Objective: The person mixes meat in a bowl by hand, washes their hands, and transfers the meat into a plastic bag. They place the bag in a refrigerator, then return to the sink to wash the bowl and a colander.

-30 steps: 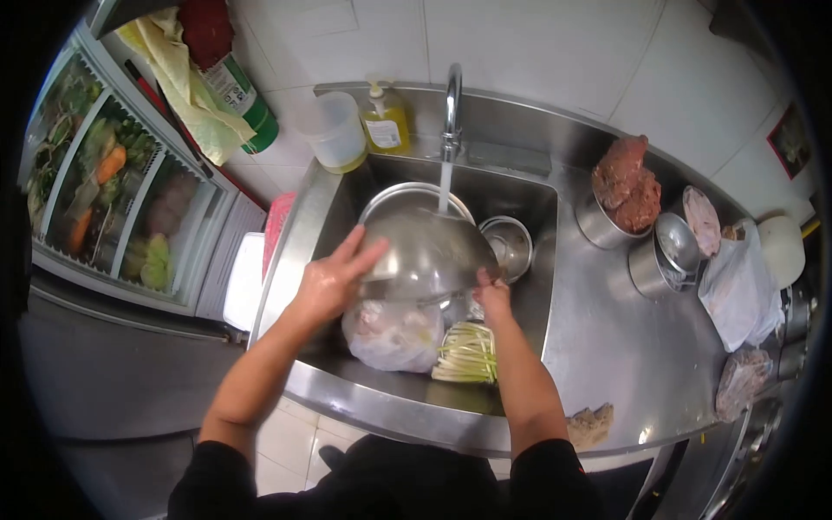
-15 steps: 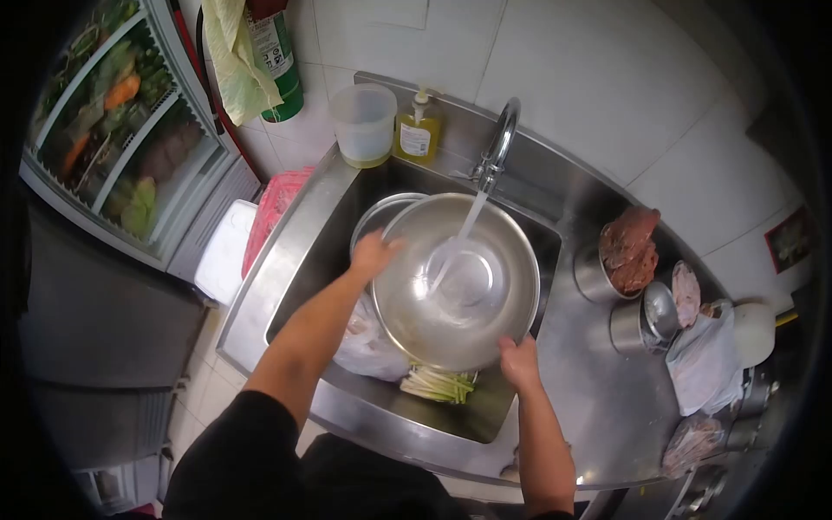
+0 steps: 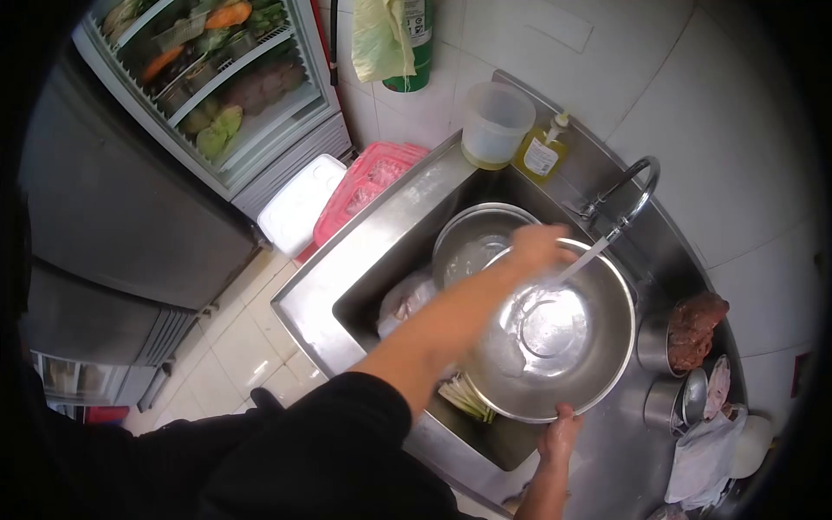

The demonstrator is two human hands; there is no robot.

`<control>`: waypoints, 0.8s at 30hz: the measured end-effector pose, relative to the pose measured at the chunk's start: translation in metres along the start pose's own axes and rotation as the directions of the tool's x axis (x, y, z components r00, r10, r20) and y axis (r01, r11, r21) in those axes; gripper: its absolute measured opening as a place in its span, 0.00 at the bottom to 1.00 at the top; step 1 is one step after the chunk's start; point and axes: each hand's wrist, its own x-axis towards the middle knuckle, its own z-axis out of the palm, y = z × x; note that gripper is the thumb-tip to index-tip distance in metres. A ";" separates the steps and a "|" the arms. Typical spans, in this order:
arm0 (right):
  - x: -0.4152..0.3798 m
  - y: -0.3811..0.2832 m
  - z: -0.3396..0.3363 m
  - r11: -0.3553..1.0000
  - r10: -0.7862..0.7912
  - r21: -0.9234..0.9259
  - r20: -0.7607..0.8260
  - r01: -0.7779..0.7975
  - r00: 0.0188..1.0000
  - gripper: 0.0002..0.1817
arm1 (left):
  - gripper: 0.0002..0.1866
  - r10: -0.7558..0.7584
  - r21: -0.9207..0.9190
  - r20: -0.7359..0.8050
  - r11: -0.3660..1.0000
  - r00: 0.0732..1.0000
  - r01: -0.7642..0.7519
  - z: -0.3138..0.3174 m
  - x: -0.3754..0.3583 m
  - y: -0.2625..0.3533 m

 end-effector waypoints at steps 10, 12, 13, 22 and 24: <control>0.073 0.035 0.065 0.983 -0.184 0.042 0.142 0.179 0.973 0.32 | 0.37 -0.374 -0.663 0.596 0.270 0.710 0.699 0.005 -0.167 -0.080; 0.089 0.046 0.063 0.407 -0.672 -0.672 0.239 0.619 0.701 0.38 | 0.39 -0.425 -0.609 0.274 0.618 0.863 0.498 0.005 -0.173 -0.065; 0.103 0.066 0.059 -0.052 -0.731 -0.843 0.397 0.535 0.555 0.43 | 0.41 -0.423 -0.547 0.217 0.694 0.880 0.468 0.003 -0.179 -0.060; 0.064 0.076 0.232 0.292 -0.112 -0.785 0.539 0.546 0.835 0.40 | 0.33 -0.563 -0.734 0.194 0.459 0.803 0.500 -0.008 -0.211 -0.052; 0.062 0.088 0.222 0.437 0.085 -0.617 0.752 0.654 0.653 0.39 | 0.26 -0.560 -0.744 0.224 0.430 0.797 0.511 -0.021 -0.205 -0.058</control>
